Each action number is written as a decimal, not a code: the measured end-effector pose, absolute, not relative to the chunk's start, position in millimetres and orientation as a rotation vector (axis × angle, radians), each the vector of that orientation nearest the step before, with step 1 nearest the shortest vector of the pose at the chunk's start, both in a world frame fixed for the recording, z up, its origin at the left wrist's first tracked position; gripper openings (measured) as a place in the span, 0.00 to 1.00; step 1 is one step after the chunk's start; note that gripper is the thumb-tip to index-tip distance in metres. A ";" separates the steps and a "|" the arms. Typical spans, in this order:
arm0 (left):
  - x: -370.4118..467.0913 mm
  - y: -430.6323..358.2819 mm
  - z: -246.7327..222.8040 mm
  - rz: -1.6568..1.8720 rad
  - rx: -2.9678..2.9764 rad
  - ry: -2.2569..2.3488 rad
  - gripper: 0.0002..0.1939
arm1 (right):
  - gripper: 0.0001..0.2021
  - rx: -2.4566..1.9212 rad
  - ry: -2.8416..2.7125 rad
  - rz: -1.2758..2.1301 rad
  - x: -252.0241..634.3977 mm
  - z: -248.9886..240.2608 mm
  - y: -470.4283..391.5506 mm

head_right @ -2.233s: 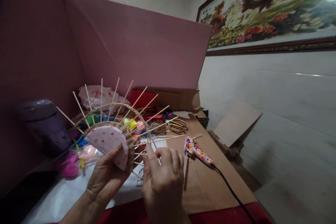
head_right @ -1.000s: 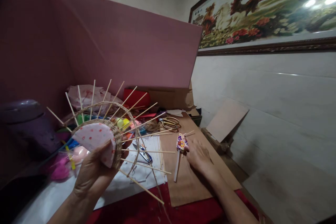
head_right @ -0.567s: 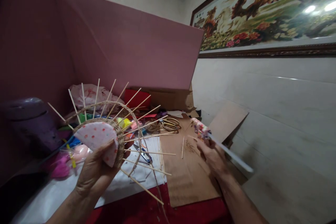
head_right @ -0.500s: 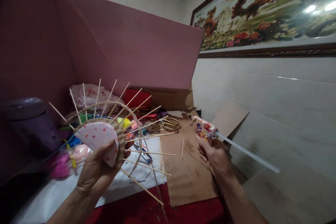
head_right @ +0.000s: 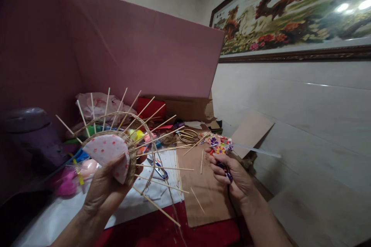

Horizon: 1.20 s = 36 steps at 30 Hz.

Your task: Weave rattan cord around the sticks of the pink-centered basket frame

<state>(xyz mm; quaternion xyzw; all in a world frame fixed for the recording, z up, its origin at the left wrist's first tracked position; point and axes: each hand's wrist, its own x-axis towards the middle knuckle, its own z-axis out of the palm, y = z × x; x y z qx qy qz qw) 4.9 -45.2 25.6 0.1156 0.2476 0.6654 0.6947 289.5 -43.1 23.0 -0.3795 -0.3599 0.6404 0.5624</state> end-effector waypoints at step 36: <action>14.3 -51.3 24.1 1.533 0.442 0.610 0.07 | 0.19 -1.194 -1.083 1.701 212.3 31.7 -93.4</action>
